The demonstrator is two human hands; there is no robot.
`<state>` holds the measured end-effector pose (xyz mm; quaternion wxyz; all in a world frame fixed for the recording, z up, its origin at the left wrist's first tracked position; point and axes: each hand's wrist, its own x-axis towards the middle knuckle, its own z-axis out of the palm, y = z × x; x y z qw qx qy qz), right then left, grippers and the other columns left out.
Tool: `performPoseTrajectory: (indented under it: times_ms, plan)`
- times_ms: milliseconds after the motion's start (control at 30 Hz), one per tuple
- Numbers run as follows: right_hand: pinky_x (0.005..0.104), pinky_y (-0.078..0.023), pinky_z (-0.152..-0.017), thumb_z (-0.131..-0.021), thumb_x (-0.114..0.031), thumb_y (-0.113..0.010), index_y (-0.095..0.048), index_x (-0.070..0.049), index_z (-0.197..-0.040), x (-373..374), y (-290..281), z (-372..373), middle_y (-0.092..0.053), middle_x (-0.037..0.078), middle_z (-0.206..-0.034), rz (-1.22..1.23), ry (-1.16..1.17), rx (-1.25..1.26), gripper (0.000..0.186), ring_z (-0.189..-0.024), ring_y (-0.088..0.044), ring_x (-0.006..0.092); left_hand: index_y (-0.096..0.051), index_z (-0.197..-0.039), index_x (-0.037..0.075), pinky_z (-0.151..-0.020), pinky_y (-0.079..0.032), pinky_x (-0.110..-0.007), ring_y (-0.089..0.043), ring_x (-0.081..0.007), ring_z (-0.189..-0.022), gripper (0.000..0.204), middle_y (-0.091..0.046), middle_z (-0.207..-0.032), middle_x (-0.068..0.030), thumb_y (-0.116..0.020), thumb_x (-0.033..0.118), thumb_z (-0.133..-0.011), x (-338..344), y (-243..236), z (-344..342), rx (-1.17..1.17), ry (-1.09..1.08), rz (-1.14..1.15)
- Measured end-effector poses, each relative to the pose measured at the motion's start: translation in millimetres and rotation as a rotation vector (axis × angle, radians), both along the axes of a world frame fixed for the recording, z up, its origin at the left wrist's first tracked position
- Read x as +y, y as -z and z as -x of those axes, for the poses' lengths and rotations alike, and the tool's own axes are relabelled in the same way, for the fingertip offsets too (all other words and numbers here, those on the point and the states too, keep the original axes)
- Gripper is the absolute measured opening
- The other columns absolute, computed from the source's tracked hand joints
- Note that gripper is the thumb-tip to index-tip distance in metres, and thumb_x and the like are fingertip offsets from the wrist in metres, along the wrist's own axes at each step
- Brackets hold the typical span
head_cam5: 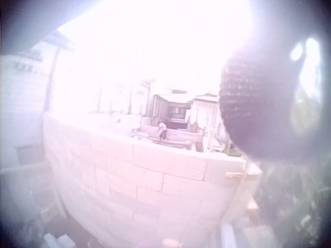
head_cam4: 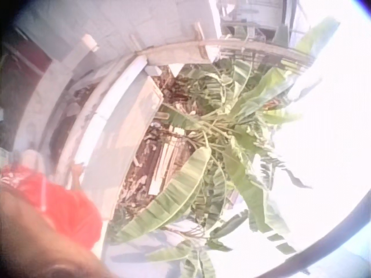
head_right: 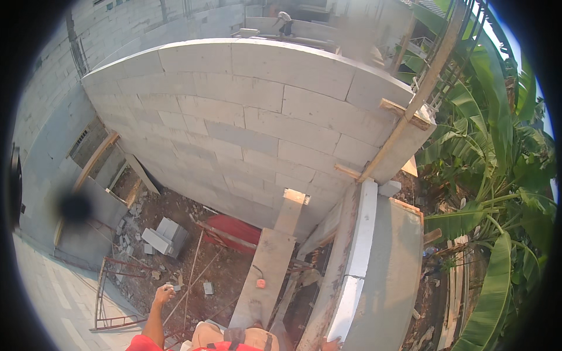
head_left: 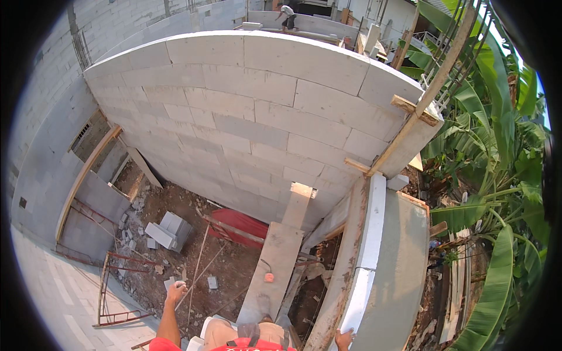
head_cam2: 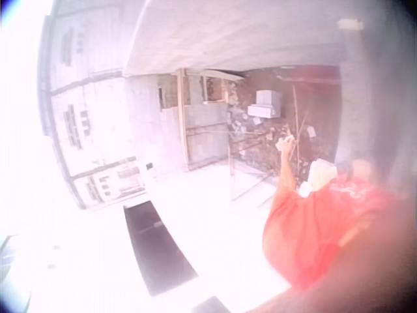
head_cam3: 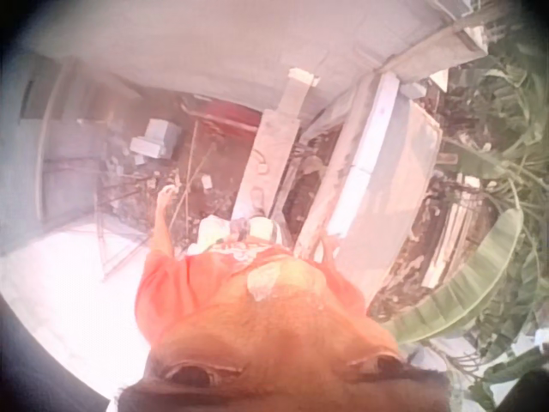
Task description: The person applies mortar to a curved wall using a trowel and places white rectangular tiles onto the mortar. They adjust the tiles by hand and with a hammer, then measure the installed section with a tape measure.
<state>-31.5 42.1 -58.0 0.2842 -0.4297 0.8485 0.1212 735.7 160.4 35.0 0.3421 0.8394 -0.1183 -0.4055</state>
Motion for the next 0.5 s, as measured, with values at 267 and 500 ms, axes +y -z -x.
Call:
performPoseTrajectory:
  times_ms: [267, 500]
  plan:
    - [0.0562, -0.027, -0.119, -0.09, -0.045, -0.069, -0.021, 0.0, -0.156, -4.3, -48.9, -13.8, -0.02, 0.045, -0.153, 0.013, 0.069, -0.032, 0.093, -0.145, -0.024, 0.0568, -0.067, -0.115, 0.012, -0.055, -0.047, -0.026, -0.066, -0.0117, -0.072, 0.021, -0.071, -0.09, -0.0039, -0.063, 0.02, -0.096, -18.1, 47.2, 60.5, 0.234, 0.101, -0.29]
    - [0.0589, -0.024, -0.118, -0.096, -0.041, -0.064, -0.021, -0.007, -0.159, 13.3, -59.0, -28.8, -0.024, 0.038, -0.156, 0.129, 0.034, 0.044, 0.083, -0.147, -0.022, 0.0525, -0.069, -0.112, 0.006, -0.069, -0.054, -0.027, -0.068, -0.0108, -0.076, 0.021, -0.072, -0.098, -0.0048, -0.067, 0.013, -0.092, -148.8, 140.8, 118.7, 0.259, 0.417, -0.233]
